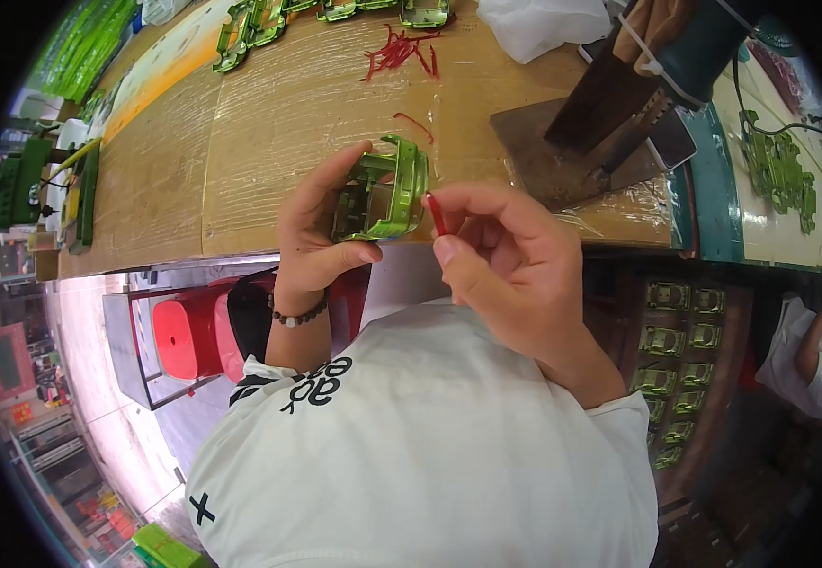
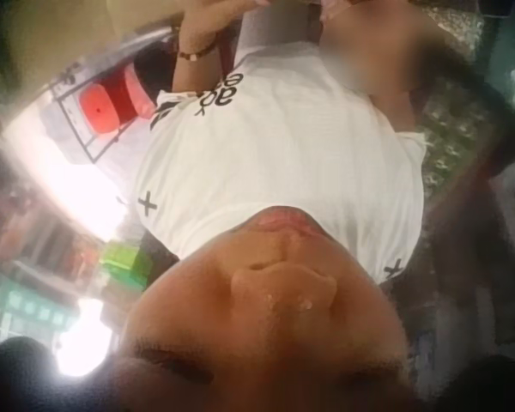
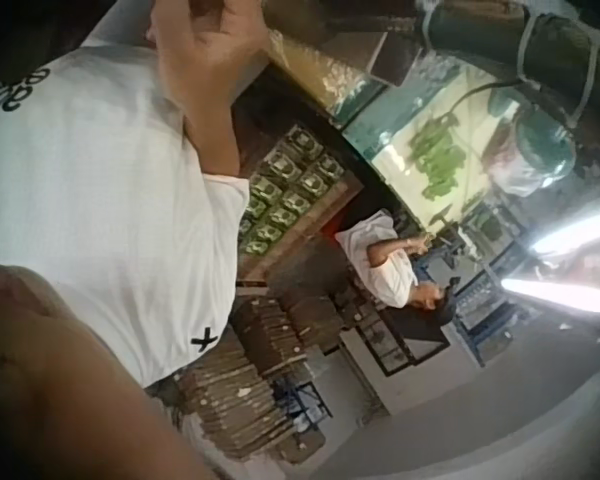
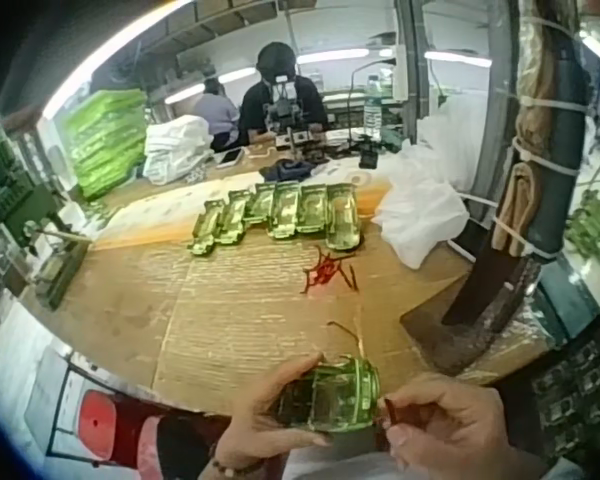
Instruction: The person assembles small green translucent plastic parts by hand. They pick up a part, insert a red plastic strip into a slot, and then use a vertical press tool to secure the assembly. The person repeats this process for multiple units, placing the finished items into a cardboard tray.
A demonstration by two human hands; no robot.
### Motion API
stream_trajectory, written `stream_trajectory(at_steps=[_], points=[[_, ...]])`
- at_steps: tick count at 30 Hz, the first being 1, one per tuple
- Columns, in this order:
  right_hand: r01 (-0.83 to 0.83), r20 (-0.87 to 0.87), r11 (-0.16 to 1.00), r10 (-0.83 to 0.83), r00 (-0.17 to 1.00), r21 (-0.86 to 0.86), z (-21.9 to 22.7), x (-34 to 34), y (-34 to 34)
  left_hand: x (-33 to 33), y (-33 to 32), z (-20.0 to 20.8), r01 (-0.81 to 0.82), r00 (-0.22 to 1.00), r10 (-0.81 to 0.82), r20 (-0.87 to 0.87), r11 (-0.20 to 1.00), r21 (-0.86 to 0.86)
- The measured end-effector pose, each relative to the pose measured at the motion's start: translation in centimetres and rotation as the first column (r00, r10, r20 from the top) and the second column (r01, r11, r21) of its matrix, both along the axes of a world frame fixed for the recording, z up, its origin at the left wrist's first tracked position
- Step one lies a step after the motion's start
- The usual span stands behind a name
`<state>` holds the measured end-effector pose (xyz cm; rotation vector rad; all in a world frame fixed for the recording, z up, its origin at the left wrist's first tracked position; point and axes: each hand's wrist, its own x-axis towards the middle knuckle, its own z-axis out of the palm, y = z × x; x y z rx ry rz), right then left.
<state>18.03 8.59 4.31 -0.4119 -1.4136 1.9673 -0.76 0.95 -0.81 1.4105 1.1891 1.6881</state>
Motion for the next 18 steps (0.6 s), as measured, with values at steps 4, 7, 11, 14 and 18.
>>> stream_trajectory(at_steps=[4, 7, 11, 14, 18], points=[[0.034, -0.004, 0.999, -0.034, 0.999, -0.033, -0.2, -0.1, 0.1, 0.1, 0.1, 0.0, -0.003, 1.0, 0.003, 0.001, 1.0, 0.004], [0.098, -0.01, 0.995, -0.099, 0.995, -0.03, 0.1, -0.5, 0.0, 0.1, 0.1, 0.0, -0.014, 1.0, 0.014, 0.006, 1.0, 0.003], [0.226, -0.044, 0.964, -0.222, 0.974, 0.138, -0.2, -0.6, -0.1, -0.1, 0.0, 0.1, -0.001, 1.0, 0.0, -0.028, 1.0, -0.015], [0.401, -0.107, 0.771, -0.404, 0.909, 0.495, -0.4, -0.7, 0.0, 0.0, 0.0, 0.1, 0.042, 0.996, -0.041, 0.078, 0.999, -0.005], [0.52, -0.271, 0.405, -0.529, 0.804, 0.752, -0.2, -1.6, 0.9, 0.0, 0.1, 0.3, 0.088, 0.969, -0.089, 0.231, 0.996, 0.015]])
